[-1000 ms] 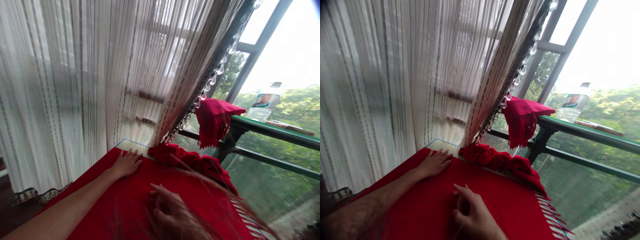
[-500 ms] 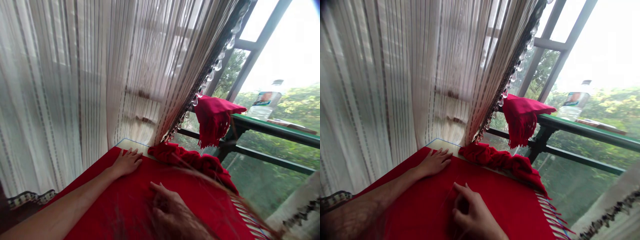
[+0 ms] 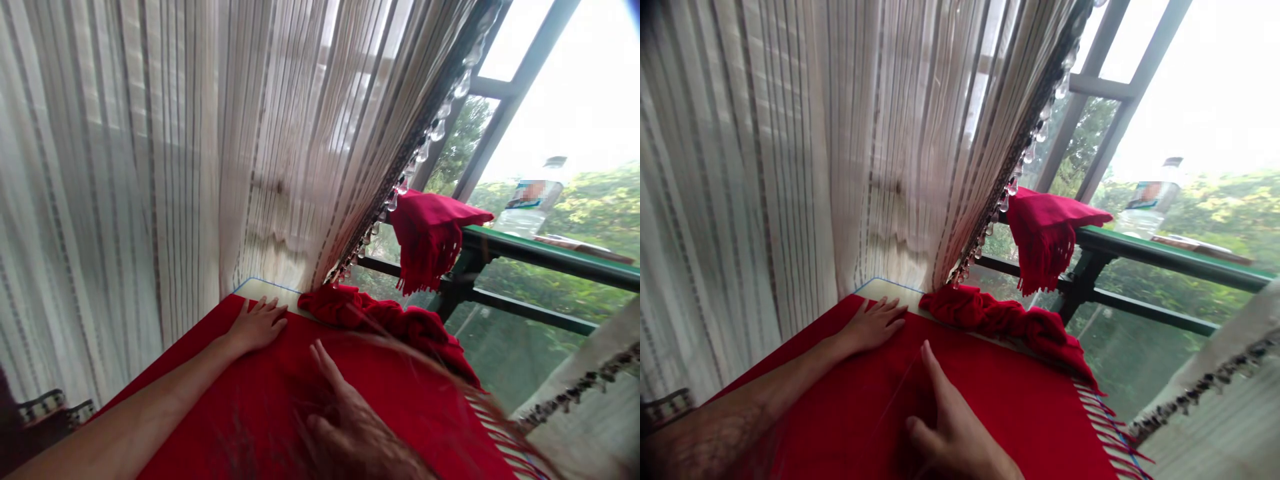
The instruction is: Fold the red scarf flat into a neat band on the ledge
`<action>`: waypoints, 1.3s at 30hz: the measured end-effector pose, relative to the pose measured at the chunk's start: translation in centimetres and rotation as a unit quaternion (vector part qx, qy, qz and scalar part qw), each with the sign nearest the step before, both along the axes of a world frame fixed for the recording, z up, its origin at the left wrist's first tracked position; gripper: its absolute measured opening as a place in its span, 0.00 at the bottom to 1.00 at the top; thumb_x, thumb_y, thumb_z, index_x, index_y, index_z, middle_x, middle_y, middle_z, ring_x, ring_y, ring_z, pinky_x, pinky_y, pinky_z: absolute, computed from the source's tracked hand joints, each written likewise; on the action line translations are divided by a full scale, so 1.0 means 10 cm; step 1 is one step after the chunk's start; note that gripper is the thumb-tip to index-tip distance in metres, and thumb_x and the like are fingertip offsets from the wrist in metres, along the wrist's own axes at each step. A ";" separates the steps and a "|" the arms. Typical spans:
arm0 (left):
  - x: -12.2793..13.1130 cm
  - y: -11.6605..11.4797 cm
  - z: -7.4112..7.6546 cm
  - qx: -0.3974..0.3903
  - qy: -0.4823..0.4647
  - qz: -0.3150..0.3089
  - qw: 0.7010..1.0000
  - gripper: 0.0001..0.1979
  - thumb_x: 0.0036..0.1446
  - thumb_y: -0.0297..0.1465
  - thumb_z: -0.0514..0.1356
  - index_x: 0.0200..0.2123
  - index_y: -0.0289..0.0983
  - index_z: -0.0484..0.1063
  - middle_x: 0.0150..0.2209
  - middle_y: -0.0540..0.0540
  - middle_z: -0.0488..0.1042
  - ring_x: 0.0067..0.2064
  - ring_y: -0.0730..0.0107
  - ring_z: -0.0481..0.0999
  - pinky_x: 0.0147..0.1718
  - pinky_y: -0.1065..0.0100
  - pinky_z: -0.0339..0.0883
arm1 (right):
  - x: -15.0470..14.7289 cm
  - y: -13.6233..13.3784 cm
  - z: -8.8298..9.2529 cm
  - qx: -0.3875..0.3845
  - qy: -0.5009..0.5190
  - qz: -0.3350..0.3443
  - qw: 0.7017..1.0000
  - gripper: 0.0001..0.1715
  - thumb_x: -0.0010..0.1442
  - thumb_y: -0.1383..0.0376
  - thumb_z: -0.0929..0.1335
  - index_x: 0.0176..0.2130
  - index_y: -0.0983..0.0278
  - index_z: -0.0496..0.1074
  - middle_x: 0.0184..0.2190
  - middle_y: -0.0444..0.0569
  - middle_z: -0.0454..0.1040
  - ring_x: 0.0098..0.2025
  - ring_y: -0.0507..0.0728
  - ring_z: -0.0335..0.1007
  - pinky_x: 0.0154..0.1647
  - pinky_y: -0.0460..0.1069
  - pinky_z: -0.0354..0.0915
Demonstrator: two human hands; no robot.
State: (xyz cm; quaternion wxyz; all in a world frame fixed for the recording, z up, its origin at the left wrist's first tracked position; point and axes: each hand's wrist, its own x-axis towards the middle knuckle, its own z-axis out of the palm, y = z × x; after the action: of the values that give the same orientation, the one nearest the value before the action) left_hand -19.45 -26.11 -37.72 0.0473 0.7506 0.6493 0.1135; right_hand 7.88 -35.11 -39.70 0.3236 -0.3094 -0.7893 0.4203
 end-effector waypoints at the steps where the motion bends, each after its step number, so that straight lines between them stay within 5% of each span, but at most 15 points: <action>1: 0.01 -0.01 0.01 -0.001 0.000 0.001 1.000 0.31 0.71 0.48 0.44 0.71 0.44 0.59 0.75 0.42 0.50 0.75 0.41 0.46 0.68 0.30 0.35 | 0.01 -0.01 0.02 0.002 -0.008 0.000 1.000 0.54 0.54 0.68 0.71 0.73 0.46 0.49 0.67 0.48 0.67 0.73 0.62 0.55 0.75 0.64 0.48; 3: 0.02 -0.02 0.02 -0.002 0.001 0.003 1.000 0.30 0.71 0.47 0.44 0.71 0.44 0.59 0.75 0.42 0.50 0.75 0.42 0.46 0.68 0.30 0.35 | 0.00 -0.02 0.04 0.019 -0.019 -0.008 1.000 0.50 0.57 0.68 0.69 0.72 0.45 0.51 0.65 0.47 0.69 0.70 0.61 0.61 0.72 0.62 0.55; 5: 0.03 -0.02 0.03 -0.003 0.002 0.007 1.000 0.30 0.71 0.46 0.44 0.71 0.45 0.59 0.75 0.43 0.50 0.75 0.43 0.46 0.68 0.30 0.36 | -0.02 -0.01 0.05 0.053 -0.026 -0.031 0.998 0.44 0.58 0.68 0.69 0.69 0.46 0.58 0.53 0.47 0.77 0.56 0.59 0.75 0.64 0.59 0.67; 7: 0.04 -0.03 0.03 -0.001 0.002 0.009 1.000 0.29 0.71 0.46 0.44 0.71 0.46 0.59 0.75 0.43 0.50 0.75 0.43 0.46 0.69 0.31 0.36 | -0.06 0.02 0.05 0.091 -0.026 -0.052 0.994 0.40 0.57 0.68 0.69 0.66 0.49 0.64 0.39 0.43 0.77 0.47 0.58 0.78 0.58 0.57 0.72; 11: 0.04 -0.03 0.01 0.005 -0.001 0.012 1.000 0.30 0.71 0.47 0.44 0.71 0.46 0.58 0.75 0.44 0.51 0.75 0.44 0.45 0.69 0.31 0.36 | -0.22 0.06 0.05 0.079 0.001 -0.023 0.997 0.43 0.57 0.69 0.68 0.69 0.51 0.60 0.32 0.40 0.75 0.58 0.59 0.75 0.65 0.61 0.65; 13: 0.03 -0.02 0.00 0.006 -0.003 0.012 1.000 0.30 0.71 0.47 0.45 0.71 0.45 0.58 0.75 0.44 0.50 0.75 0.44 0.45 0.69 0.31 0.36 | -0.32 0.04 0.06 0.044 0.004 0.006 0.999 0.48 0.55 0.71 0.68 0.71 0.51 0.56 0.35 0.40 0.79 0.57 0.59 0.76 0.70 0.63 0.60; 15: 0.03 -0.02 -0.01 0.006 -0.005 0.012 1.000 0.30 0.71 0.47 0.44 0.71 0.45 0.57 0.75 0.44 0.50 0.75 0.44 0.45 0.69 0.31 0.36 | -0.39 0.00 0.12 0.021 -0.014 0.014 1.000 0.53 0.53 0.71 0.68 0.73 0.53 0.51 0.50 0.45 0.81 0.62 0.60 0.73 0.73 0.63 0.54; 17: 0.03 -0.01 -0.02 0.007 -0.006 0.012 1.000 0.30 0.71 0.47 0.44 0.71 0.45 0.58 0.75 0.44 0.50 0.75 0.43 0.44 0.69 0.31 0.35 | -0.41 -0.07 0.21 0.002 -0.046 0.007 0.999 0.58 0.52 0.70 0.69 0.74 0.54 0.44 0.69 0.49 0.66 0.72 0.61 0.58 0.75 0.63 0.49; 19: 0.03 0.00 -0.02 0.008 -0.009 0.011 1.000 0.30 0.70 0.47 0.45 0.71 0.44 0.58 0.75 0.43 0.50 0.75 0.43 0.44 0.69 0.30 0.35 | -0.37 -0.13 0.27 -0.014 -0.070 -0.007 0.997 0.57 0.54 0.69 0.68 0.75 0.55 0.42 0.76 0.46 0.50 0.77 0.59 0.44 0.76 0.62 0.46; 27: 0.02 -0.02 0.01 0.020 -0.024 0.007 0.999 0.31 0.70 0.47 0.46 0.71 0.42 0.59 0.74 0.40 0.53 0.75 0.41 0.46 0.68 0.29 0.38 | -0.23 -0.13 0.12 0.108 -0.136 -0.043 0.984 0.40 0.61 0.65 0.67 0.70 0.50 0.60 0.72 0.46 0.61 0.74 0.62 0.54 0.75 0.65 0.50; 30: 0.06 -0.08 0.11 0.043 -0.025 -0.022 0.999 0.28 0.70 0.44 0.48 0.68 0.43 0.63 0.74 0.42 0.54 0.75 0.44 0.46 0.69 0.32 0.38 | -0.23 -0.15 0.23 0.157 -0.196 -0.032 0.967 0.35 0.63 0.61 0.67 0.67 0.49 0.64 0.71 0.47 0.62 0.74 0.66 0.52 0.74 0.69 0.49; 35: 0.23 -0.27 0.23 0.038 -0.020 -0.119 0.992 0.22 0.72 0.40 0.47 0.60 0.45 0.74 0.68 0.48 0.67 0.72 0.59 0.58 0.72 0.51 0.44 | -0.20 -0.23 0.51 0.137 -0.309 0.014 0.941 0.42 0.65 0.45 0.66 0.72 0.50 0.53 0.76 0.49 0.45 0.77 0.70 0.34 0.73 0.76 0.39; 39: 0.31 -0.37 0.17 -0.018 -0.009 -0.153 0.988 0.27 0.71 0.46 0.49 0.70 0.49 0.60 0.73 0.49 0.55 0.75 0.51 0.48 0.71 0.37 0.38 | -0.17 -0.21 0.48 0.130 -0.323 0.045 0.936 0.45 0.66 0.40 0.62 0.73 0.48 0.46 0.76 0.48 0.38 0.77 0.68 0.28 0.74 0.75 0.33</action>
State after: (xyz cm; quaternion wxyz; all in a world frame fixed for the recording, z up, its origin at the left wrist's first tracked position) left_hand -16.31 -29.80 -36.05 0.0840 0.8390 0.5282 0.1002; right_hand 6.14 -37.21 -34.92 0.0690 -0.3480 -0.9121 0.2054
